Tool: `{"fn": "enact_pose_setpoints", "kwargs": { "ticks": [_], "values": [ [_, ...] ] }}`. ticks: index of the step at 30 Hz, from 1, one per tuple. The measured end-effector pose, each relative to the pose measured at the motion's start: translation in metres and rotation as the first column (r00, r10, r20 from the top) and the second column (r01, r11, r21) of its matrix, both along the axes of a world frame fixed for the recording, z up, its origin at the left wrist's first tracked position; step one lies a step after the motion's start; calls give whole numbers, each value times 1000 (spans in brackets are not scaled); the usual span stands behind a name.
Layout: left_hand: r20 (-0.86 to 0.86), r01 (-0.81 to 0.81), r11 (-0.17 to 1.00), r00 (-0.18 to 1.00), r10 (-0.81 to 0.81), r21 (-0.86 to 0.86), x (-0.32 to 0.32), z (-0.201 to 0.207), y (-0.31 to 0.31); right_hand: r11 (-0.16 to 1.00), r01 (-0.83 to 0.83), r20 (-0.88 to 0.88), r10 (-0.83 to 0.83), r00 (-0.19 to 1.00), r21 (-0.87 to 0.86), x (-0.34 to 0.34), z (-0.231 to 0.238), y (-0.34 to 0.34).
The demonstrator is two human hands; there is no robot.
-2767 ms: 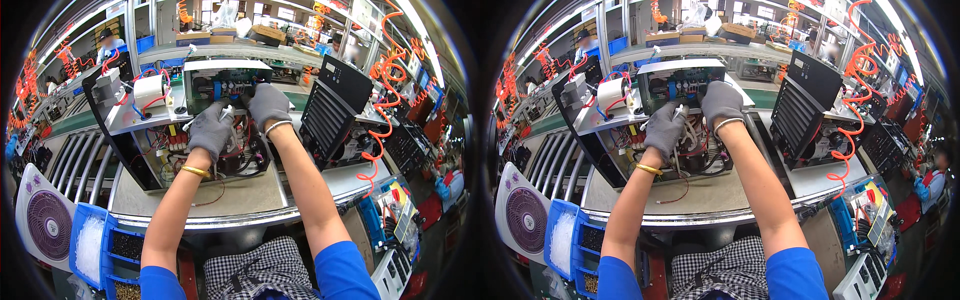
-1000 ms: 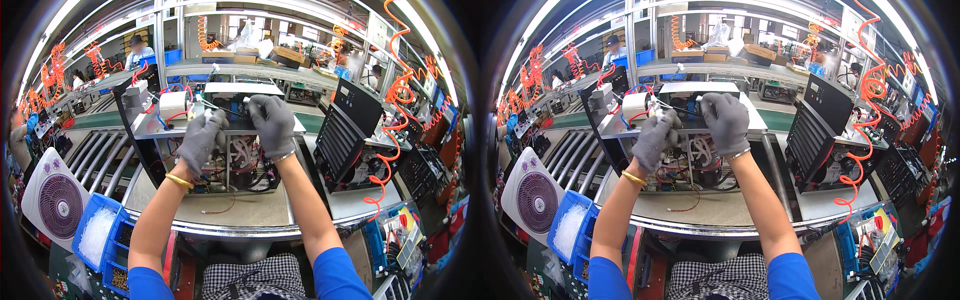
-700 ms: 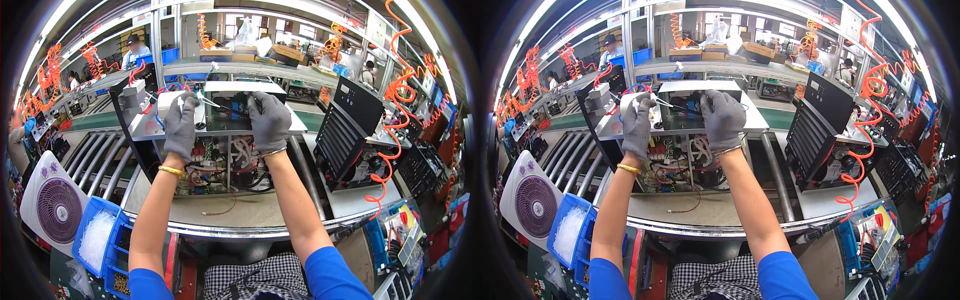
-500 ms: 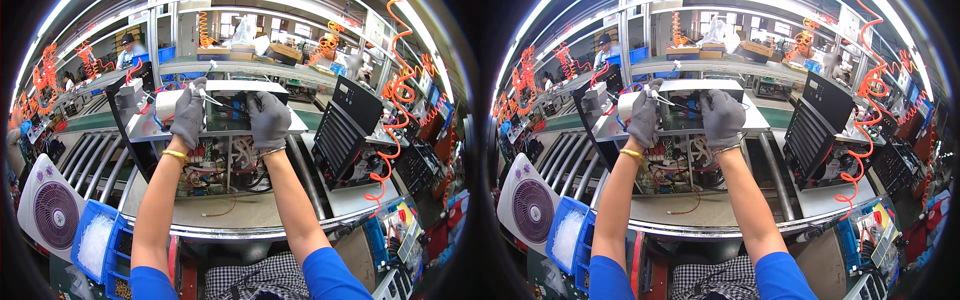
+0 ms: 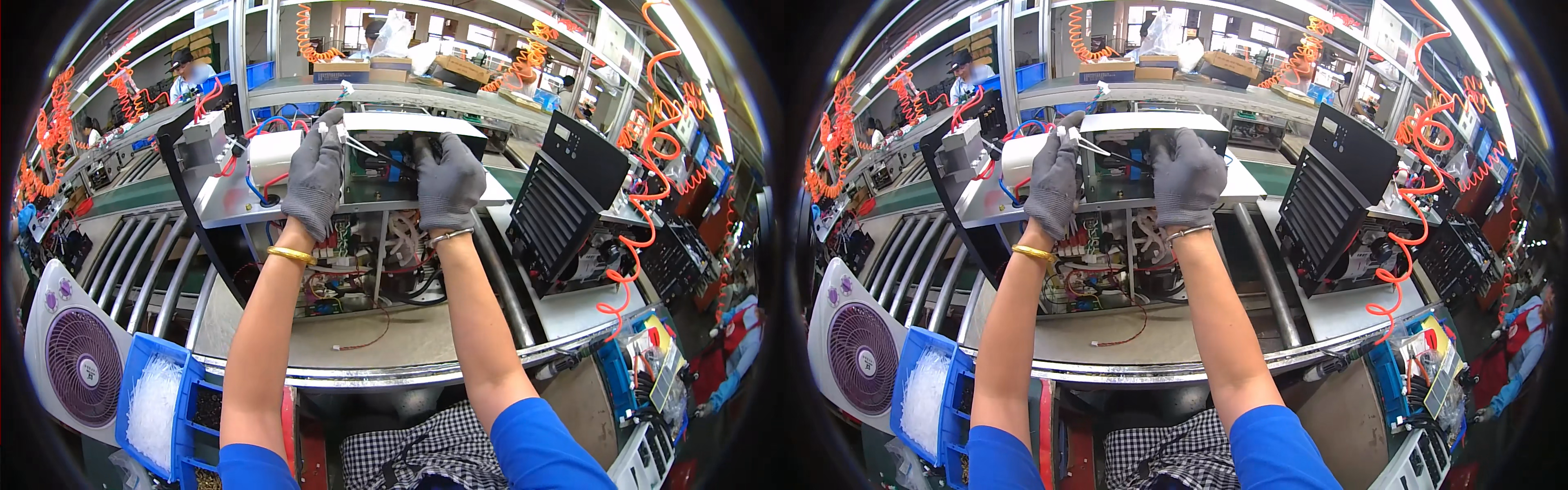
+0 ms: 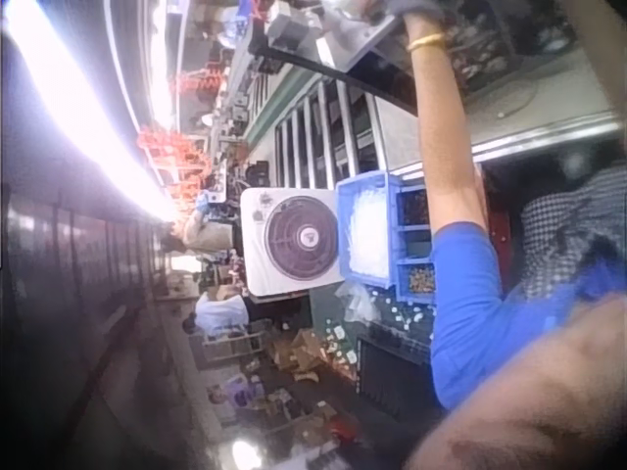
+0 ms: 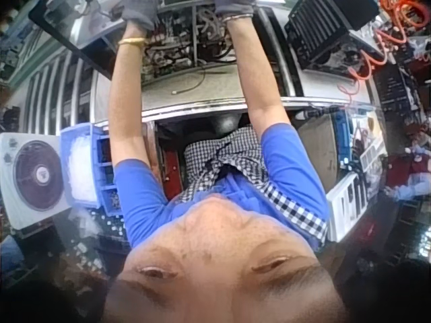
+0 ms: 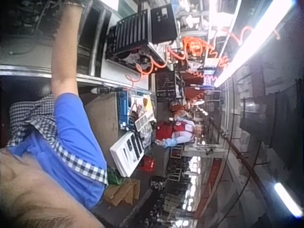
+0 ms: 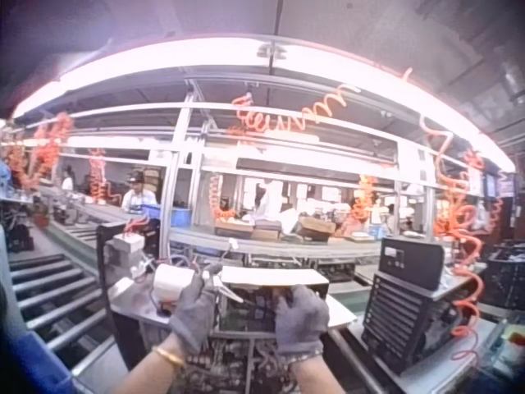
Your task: The person assembles an electronic device on a factory assembly line. They connect various wires to a circuit board, secure components with zip ties, and organize the internal wiring of a metal chassis. The person handles multiple wire bundles and connectors, ensuring they are properly seated and secured within the device.
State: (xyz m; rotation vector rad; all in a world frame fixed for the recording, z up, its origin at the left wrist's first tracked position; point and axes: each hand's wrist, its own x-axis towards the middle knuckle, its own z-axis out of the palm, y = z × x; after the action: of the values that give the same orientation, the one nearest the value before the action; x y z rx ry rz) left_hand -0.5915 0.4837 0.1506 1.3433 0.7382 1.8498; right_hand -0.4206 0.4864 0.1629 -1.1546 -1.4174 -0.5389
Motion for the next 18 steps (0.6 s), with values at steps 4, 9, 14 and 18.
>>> {"fn": "enact_pose_setpoints", "kwargs": {
  "ticks": [4,9,14,18],
  "values": [
    [-50,-35,999,998,35,-8,-9,-6,5,1000,-2,1,2,1000,-2,-8,-4,3],
    [-30,21,997,999,-23,-75,-16,-9,7,996,-1,25,-1,1000,89,-13,-10,10],
    [-18,0,1000,1000,1,25,-22,-16,14,993,-21,47,15,999,119,-18,-16,17],
    [-35,14,1000,999,-15,-4,-25,-15,14,992,-18,20,16,1000,123,-22,-17,21]
  ]
}}
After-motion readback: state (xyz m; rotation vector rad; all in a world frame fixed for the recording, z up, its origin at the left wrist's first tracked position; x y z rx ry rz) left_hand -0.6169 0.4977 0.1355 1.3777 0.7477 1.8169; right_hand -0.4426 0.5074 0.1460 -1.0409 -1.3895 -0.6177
